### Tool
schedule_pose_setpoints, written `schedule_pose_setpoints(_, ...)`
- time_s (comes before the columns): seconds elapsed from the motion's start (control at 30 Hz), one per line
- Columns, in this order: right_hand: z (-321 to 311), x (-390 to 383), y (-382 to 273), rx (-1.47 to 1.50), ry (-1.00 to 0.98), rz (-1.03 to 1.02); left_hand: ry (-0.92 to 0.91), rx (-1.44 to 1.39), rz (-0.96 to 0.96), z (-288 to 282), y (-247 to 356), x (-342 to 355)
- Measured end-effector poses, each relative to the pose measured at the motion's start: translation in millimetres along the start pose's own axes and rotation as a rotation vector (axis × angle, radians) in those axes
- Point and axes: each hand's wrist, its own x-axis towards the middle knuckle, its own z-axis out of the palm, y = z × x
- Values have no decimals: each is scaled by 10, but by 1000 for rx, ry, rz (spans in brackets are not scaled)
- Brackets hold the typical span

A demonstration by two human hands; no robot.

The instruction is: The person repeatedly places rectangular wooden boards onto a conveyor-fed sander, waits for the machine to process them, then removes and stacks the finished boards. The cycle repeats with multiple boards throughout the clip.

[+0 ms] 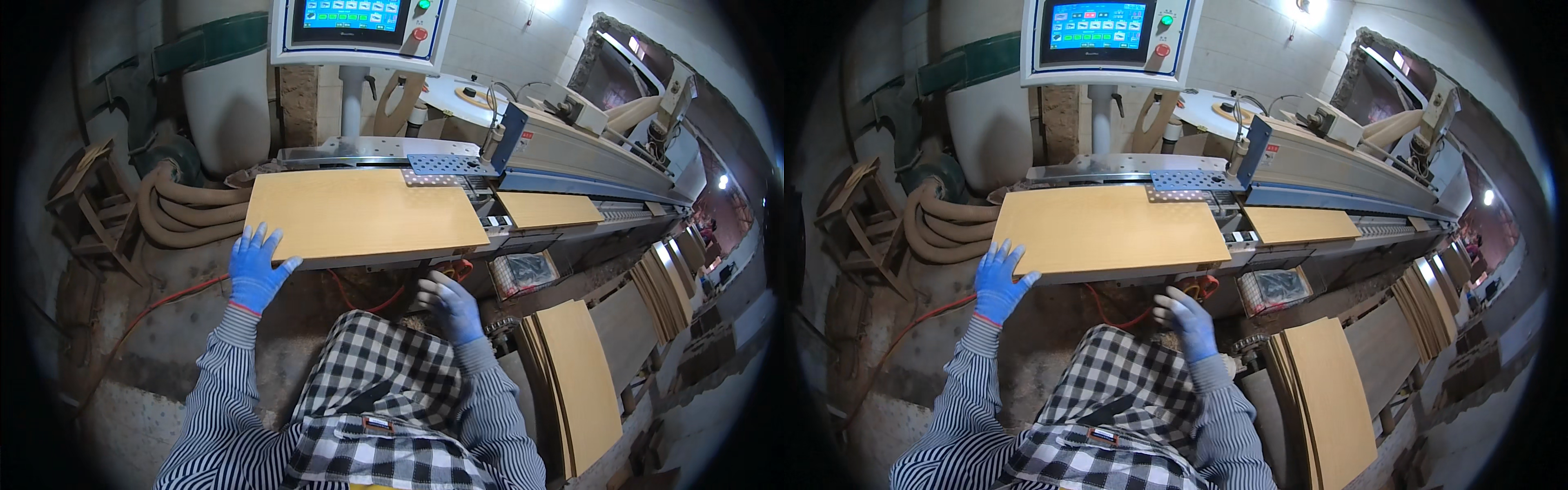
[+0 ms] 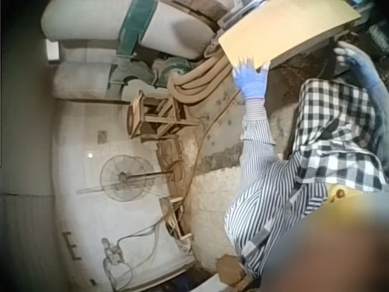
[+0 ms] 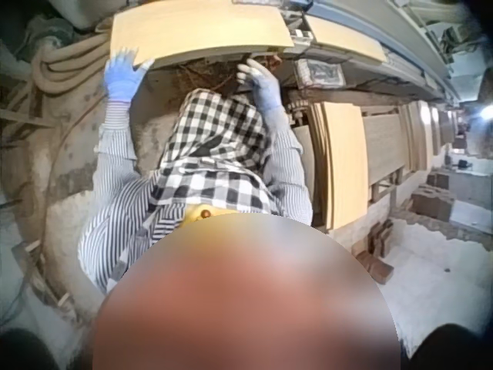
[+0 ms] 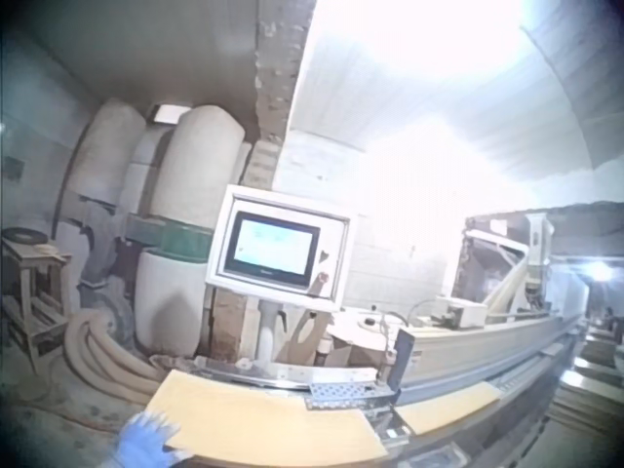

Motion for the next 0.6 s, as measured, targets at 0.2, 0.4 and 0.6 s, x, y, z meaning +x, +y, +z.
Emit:
schedule_pose_setpoints(0.2, -1538, -448, -327, -1511, 547, -263, -99, -11, -49, 131, 92, 310)
schedule_pose_setpoints(0.4, -2274, -791, -608, -2099, 564, 3, -119, -13, -65, 110, 140, 323)
schedule_pose_setpoints(0.6, -2348, -785, -646, -2052, 512, 25, -121, -21, -56, 136, 135, 338)
